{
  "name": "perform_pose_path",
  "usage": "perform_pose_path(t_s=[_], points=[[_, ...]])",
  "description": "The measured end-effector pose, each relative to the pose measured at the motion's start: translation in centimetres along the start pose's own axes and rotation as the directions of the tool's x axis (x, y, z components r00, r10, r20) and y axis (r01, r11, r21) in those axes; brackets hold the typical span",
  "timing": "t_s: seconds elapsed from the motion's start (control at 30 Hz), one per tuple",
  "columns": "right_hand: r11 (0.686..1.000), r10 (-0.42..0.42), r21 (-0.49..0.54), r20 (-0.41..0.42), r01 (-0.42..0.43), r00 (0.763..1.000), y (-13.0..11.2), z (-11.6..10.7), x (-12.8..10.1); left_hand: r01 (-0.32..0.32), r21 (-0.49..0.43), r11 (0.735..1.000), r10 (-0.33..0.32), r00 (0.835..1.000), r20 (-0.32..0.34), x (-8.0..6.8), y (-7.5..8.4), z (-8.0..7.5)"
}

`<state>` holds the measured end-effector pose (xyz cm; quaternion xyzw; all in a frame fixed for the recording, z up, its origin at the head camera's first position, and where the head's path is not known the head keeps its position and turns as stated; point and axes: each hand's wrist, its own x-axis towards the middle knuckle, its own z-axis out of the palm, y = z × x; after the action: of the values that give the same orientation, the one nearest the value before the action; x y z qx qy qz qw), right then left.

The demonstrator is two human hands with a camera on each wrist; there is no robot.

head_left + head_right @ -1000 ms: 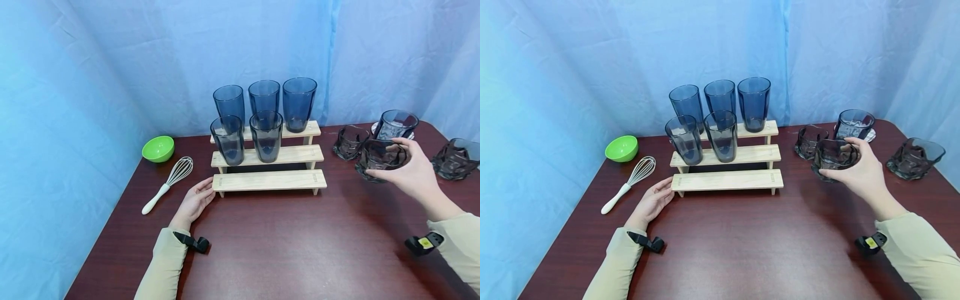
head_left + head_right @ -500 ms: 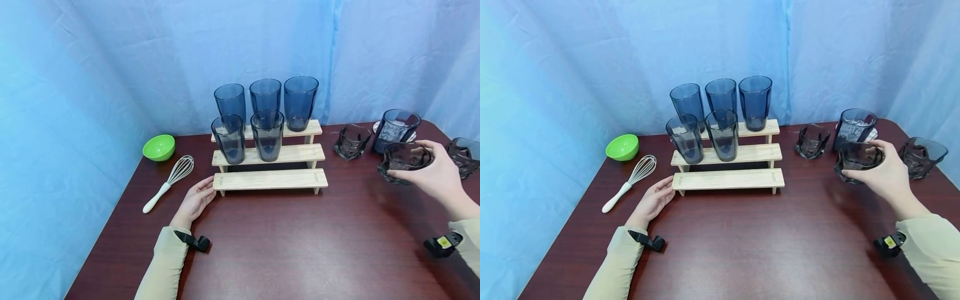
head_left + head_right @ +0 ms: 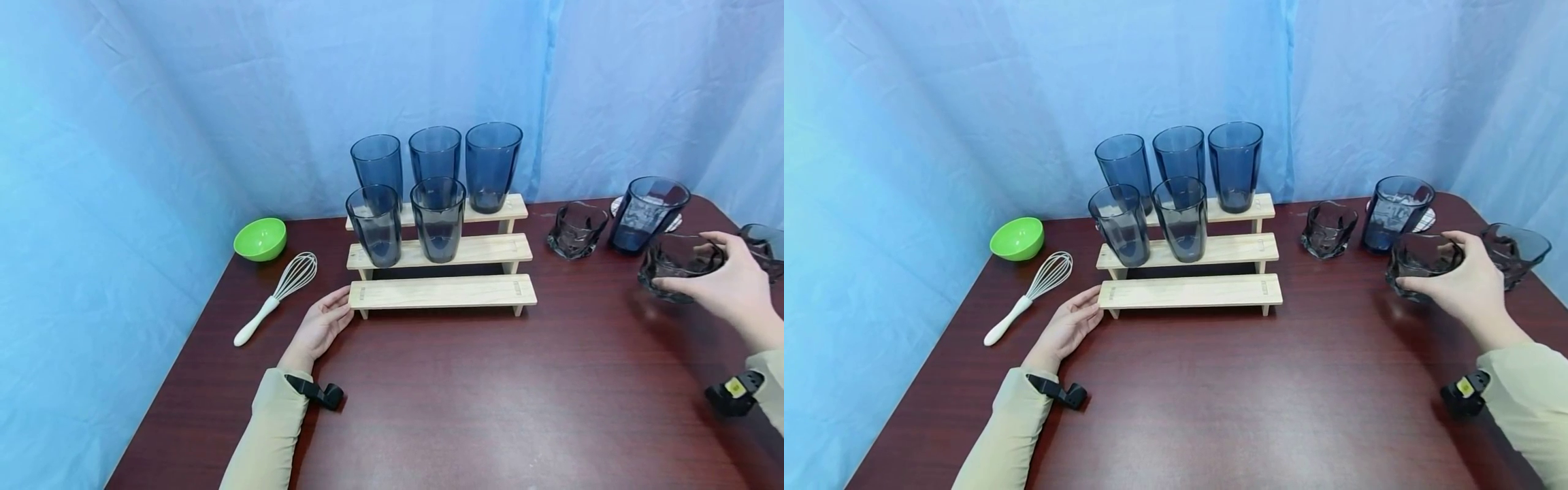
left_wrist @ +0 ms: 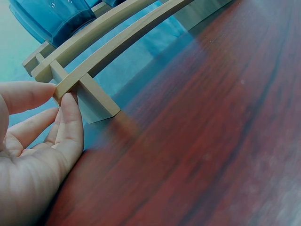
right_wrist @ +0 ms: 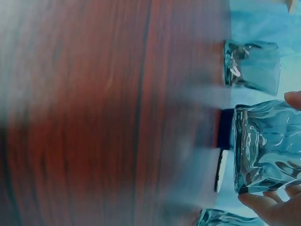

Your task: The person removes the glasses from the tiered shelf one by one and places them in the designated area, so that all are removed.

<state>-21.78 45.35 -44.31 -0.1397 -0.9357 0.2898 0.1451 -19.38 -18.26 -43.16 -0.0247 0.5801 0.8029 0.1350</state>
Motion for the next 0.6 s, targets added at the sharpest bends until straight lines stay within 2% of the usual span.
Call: perform_pose_path(t_s=[0.1,0.27,0.37,0.6], points=[[1.0,0.007,-0.013,0.003,-0.007,1.0,0.9,0.2,0.5,0.002,0.003,1.0,-0.002,1.0,-0.003,0.0,-0.1,0.0],[0.999,0.03,-0.013,0.032,-0.029,0.999,-1.3,-0.8,-0.5,-0.004,0.0,1.0,0.004,1.0,-0.005,0.1,0.0,0.0],[0.999,0.032,-0.016,0.036,-0.031,0.999,-1.7,-1.1,-0.6,-0.002,-0.005,1.0,0.002,1.0,-0.005,0.0,0.0,0.0],[0.999,0.029,-0.019,0.027,-0.029,0.999,1.7,0.2,1.0,0.005,-0.002,1.0,-0.005,1.0,-0.004,0.0,0.0,0.0]])
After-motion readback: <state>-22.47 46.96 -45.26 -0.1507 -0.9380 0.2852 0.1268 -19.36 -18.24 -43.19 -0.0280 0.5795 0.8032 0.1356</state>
